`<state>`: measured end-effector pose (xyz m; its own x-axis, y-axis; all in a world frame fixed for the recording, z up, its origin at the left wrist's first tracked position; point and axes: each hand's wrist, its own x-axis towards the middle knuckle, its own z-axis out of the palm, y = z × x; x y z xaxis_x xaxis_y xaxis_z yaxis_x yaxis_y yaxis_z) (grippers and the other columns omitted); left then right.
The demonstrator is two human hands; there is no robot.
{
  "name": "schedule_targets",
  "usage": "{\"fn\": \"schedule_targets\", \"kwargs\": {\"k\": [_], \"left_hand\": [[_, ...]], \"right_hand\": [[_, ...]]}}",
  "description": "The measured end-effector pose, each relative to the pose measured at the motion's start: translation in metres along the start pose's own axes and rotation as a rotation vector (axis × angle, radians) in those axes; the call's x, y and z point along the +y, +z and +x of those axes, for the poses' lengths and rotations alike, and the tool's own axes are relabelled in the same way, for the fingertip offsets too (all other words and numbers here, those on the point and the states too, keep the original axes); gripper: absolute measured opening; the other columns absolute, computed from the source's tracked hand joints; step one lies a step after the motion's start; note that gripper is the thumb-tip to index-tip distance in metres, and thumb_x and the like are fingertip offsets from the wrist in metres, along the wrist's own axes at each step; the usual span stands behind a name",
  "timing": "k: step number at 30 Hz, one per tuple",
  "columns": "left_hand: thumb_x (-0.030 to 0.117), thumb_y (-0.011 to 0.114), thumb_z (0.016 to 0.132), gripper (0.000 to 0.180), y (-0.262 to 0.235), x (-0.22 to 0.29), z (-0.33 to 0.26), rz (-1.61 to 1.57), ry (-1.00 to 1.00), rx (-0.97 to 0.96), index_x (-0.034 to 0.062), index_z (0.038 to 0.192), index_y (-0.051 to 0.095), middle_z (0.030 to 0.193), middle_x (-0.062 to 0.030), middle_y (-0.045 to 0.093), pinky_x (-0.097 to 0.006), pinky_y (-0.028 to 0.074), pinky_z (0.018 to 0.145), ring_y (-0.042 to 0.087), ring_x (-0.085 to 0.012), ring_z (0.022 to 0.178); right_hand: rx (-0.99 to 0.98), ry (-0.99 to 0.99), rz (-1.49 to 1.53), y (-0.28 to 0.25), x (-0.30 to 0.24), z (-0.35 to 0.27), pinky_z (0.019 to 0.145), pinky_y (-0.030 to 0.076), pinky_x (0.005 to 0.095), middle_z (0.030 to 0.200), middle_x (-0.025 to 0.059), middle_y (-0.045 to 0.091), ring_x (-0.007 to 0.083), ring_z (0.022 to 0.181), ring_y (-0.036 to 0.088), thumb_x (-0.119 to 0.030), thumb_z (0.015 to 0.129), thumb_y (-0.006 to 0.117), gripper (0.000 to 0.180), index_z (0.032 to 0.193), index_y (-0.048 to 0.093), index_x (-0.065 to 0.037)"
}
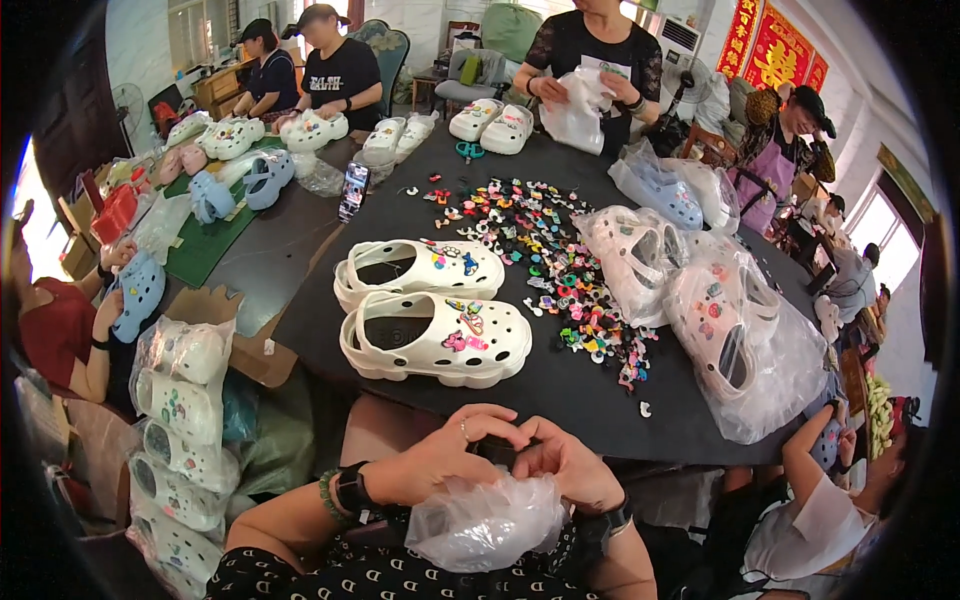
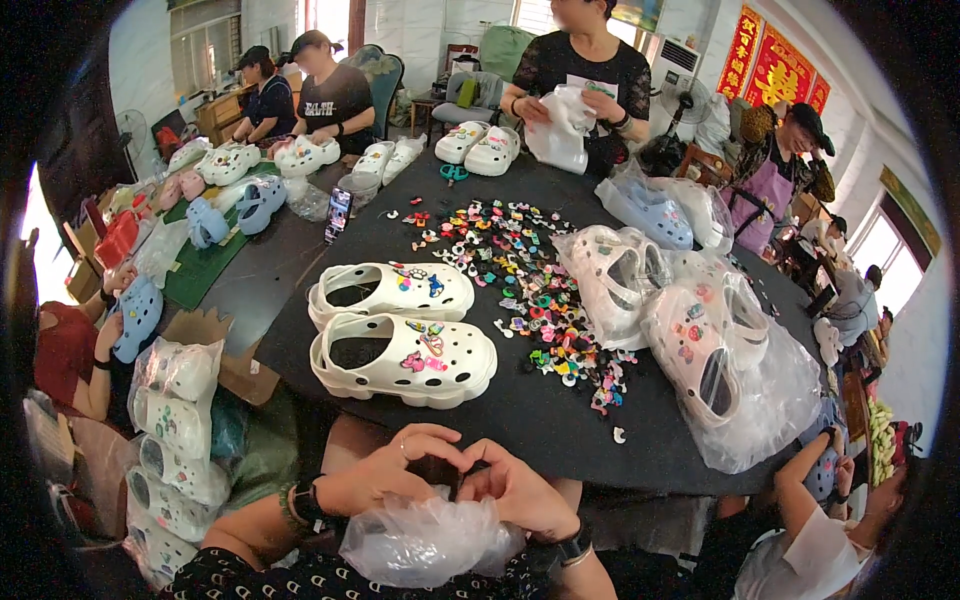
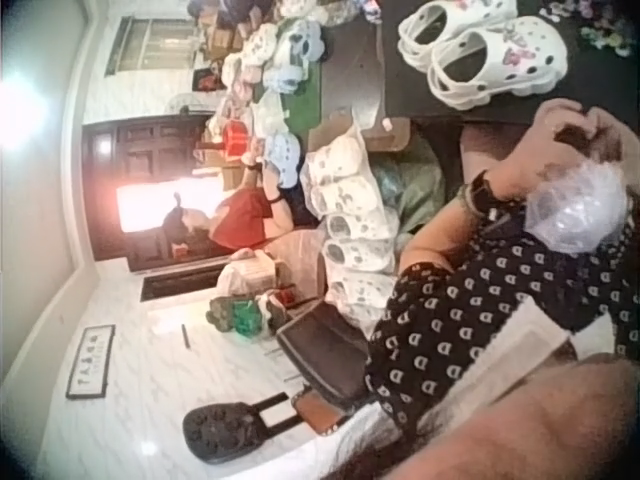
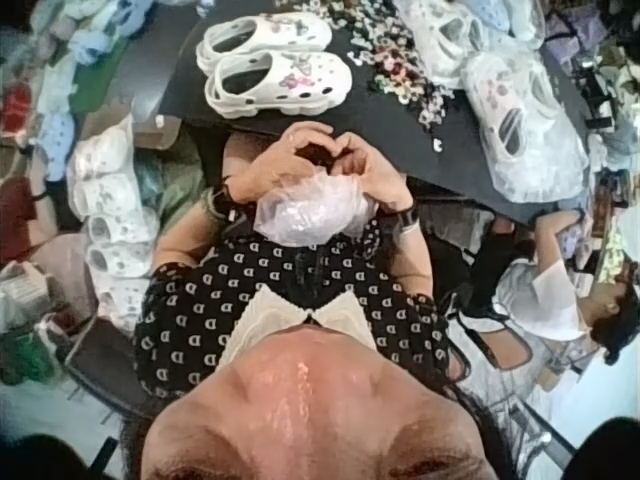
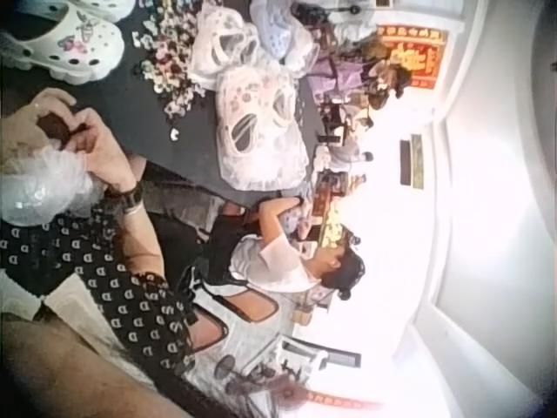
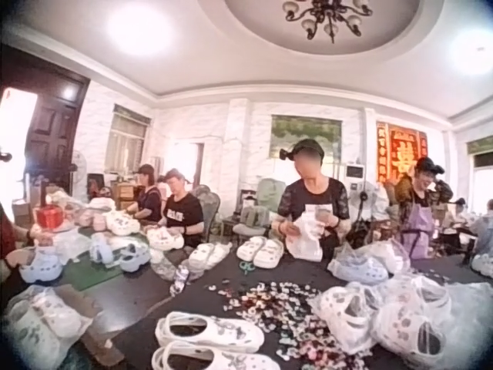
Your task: Apply decorative charms and components to foam-based footwear (crocs style) in a workshop setting.
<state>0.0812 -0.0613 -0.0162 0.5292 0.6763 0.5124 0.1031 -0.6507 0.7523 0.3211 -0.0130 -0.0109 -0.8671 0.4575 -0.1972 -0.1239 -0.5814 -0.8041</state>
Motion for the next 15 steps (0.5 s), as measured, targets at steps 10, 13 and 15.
{"fn": "schedule_targets", "kwargs": {"k": [10, 13, 15], "left_hand": [[0.023, 0.053, 0.097, 0.040, 0.015, 0.012, 0.011, -0.036, 0.021, -0.161, 0.0063, 0.133, 0.051, 0.146, -0.0166, 0.045, -0.057, 0.015, 0.118, 0.032, -0.0341, 0.144], [0.011, 0.067, 0.079, 0.057, 0.025, -0.018, 0.000, -0.181, 0.121, -0.142, 0.0066, 0.134, 0.051, 0.141, -0.0129, 0.053, -0.053, 0.016, 0.120, 0.042, -0.0315, 0.137], [0.013, 0.070, 0.079, 0.048, 0.024, -0.003, 0.002, -0.280, 0.085, 0.005, 0.0056, 0.125, 0.059, 0.130, -0.0136, 0.060, -0.047, 0.033, 0.114, 0.054, -0.0309, 0.125]], "right_hand": [[0.157, 0.032, 0.070, 0.002, 0.029, 0.013, 0.102, 0.046, 0.0324, 0.129, 0.0091, 0.058, 0.0193, 0.121, 0.056, -0.010, 0.081, 0.078, 0.066, 0.138, 0.046, -0.003], [0.088, -0.221, -0.199, -0.004, 0.044, 0.013, 0.106, 0.043, 0.0319, 0.135, 0.0084, 0.056, 0.0178, 0.124, 0.054, -0.010, 0.084, 0.076, 0.060, 0.136, 0.048, -0.002], [0.042, -0.009, -0.016, -0.001, 0.029, 0.021, 0.107, 0.043, 0.0308, 0.134, 0.0067, 0.056, 0.0160, 0.125, 0.053, -0.011, 0.085, 0.075, 0.058, 0.137, 0.049, -0.002]]}}
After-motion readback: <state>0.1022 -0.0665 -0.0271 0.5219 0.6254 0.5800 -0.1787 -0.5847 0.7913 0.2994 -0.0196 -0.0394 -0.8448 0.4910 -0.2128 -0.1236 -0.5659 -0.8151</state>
